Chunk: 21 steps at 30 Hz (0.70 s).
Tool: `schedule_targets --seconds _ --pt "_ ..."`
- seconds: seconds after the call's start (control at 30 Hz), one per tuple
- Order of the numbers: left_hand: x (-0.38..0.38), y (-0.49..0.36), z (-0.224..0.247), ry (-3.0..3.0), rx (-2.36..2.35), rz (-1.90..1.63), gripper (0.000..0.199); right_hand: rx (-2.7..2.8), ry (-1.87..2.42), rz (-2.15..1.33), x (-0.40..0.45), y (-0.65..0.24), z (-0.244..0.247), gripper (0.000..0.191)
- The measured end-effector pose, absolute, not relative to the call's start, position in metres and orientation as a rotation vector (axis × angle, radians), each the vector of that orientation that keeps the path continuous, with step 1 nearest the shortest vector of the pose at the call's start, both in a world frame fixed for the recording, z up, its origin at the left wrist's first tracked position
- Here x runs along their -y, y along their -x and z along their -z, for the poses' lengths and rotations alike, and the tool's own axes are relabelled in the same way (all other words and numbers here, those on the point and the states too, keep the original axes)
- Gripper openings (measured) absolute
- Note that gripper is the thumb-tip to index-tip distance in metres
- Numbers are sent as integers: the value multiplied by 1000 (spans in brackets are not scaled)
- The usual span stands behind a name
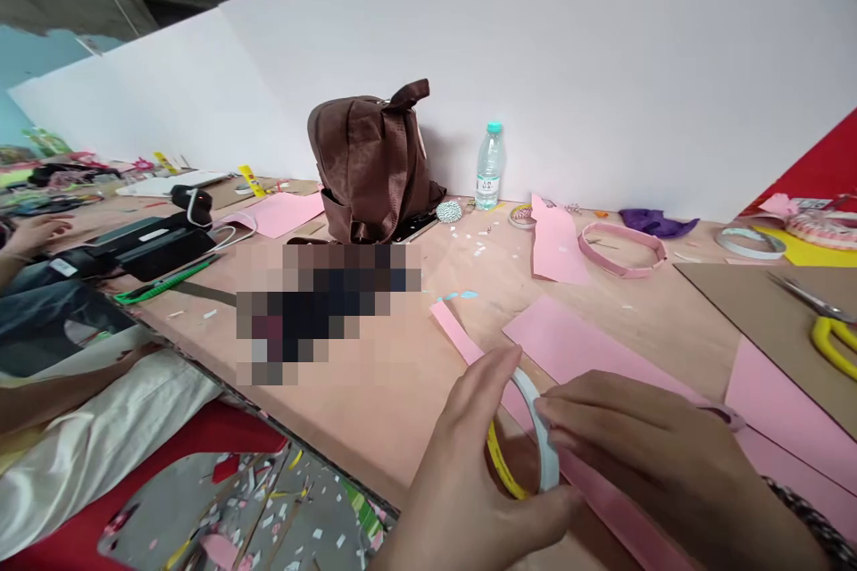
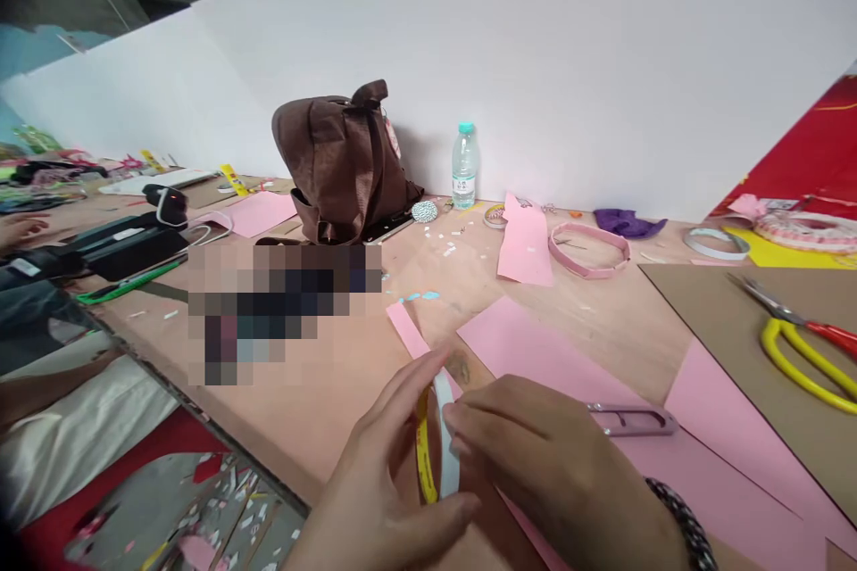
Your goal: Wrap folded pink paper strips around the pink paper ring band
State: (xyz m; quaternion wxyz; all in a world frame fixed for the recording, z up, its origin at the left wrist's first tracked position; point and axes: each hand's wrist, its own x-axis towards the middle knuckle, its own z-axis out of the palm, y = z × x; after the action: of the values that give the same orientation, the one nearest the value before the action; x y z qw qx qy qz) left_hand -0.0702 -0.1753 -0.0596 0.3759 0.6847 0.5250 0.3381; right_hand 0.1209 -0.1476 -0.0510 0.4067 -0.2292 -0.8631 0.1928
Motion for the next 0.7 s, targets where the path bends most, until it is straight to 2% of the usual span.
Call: schedule_targets --seconds 0.07,0.17,0.37,0.47,0.7 --pt "176 67 60 -1734 -1371 -798 92 2241 542 -492 149 -126 56 28" --pt "175 62 61 -1767 -1410 -753 92 2261 599 -496 149 -132 61 26" --pt "173 58 62 -1791 -1456 -727 90 2264 642 -66 152 -134 64 27" --pt "173 58 61 -1780 -1467 -711 90 2242 657 28 152 -134 69 29" --pt "171 56 56 -1763 -1488 -683 89 2282 582 -238 142 -137 80 30"
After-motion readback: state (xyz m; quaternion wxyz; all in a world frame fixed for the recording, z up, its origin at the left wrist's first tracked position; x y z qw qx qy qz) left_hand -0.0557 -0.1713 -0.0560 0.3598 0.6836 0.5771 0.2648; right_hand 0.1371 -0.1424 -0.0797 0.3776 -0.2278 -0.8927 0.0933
